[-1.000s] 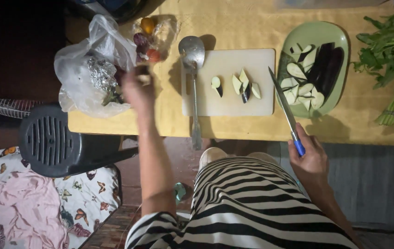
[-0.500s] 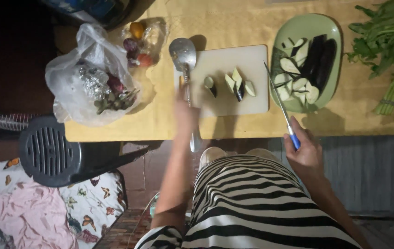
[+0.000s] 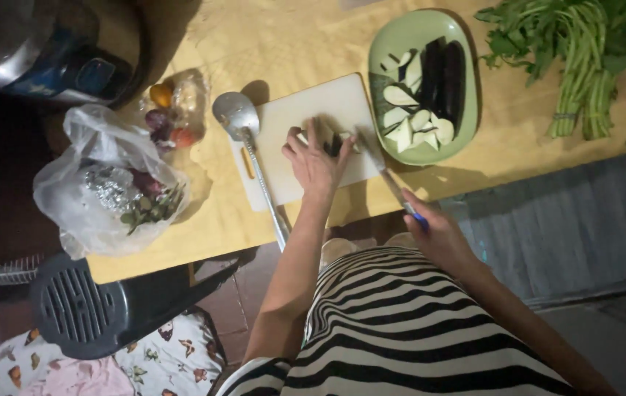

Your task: Slicing eggplants into small pieces on a cutting board using a kitchen knife in a food preparation area.

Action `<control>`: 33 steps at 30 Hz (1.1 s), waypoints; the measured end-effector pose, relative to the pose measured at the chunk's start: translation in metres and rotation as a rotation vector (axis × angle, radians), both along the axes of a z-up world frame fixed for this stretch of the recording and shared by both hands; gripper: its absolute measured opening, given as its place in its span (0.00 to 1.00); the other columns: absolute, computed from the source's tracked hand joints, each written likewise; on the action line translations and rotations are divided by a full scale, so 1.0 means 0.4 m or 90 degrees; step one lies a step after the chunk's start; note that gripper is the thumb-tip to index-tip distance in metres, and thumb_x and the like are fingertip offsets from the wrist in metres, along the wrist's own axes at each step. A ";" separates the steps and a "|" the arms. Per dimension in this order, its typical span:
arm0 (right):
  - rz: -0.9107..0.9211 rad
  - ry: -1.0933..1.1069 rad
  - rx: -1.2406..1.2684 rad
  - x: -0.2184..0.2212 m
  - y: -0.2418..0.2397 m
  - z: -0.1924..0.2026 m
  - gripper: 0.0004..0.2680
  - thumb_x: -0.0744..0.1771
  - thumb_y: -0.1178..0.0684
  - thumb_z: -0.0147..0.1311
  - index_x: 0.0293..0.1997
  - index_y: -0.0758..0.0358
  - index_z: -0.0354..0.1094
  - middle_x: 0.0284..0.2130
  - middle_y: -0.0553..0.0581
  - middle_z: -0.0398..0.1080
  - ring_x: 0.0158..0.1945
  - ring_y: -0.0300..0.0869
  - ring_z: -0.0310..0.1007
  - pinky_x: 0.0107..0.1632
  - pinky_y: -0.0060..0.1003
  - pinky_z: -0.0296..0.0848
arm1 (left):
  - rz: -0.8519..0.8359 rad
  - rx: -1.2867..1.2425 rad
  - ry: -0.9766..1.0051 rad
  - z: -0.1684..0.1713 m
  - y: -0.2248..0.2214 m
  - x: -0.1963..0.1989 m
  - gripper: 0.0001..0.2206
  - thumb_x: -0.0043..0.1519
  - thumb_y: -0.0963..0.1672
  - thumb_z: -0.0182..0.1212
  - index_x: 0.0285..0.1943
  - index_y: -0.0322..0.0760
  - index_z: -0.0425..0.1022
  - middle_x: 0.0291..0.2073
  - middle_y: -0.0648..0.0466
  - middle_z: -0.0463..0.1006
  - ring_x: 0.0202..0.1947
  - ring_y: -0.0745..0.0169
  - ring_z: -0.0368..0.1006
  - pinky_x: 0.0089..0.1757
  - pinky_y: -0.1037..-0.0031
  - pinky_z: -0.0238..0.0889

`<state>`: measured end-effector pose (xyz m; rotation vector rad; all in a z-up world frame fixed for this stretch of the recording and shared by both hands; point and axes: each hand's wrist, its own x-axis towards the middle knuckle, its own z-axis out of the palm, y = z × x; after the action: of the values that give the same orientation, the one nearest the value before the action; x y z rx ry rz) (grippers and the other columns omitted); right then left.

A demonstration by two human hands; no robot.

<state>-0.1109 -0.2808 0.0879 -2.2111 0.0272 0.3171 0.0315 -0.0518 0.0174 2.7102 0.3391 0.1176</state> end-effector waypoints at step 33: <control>-0.028 0.054 0.091 0.062 0.103 0.091 0.20 0.66 0.53 0.55 0.69 0.47 0.65 0.30 0.70 0.79 0.38 0.52 0.83 0.35 0.42 0.80 | 0.086 -0.380 -0.173 -0.054 -0.106 0.068 0.16 0.64 0.48 0.68 0.59 0.43 0.78 0.50 0.45 0.69 0.53 0.43 0.70 0.51 0.58 0.73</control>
<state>-0.0862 -0.2395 0.1241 -2.0524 0.0968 0.3762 0.0587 -0.0943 -0.0042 2.0511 0.3997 0.3572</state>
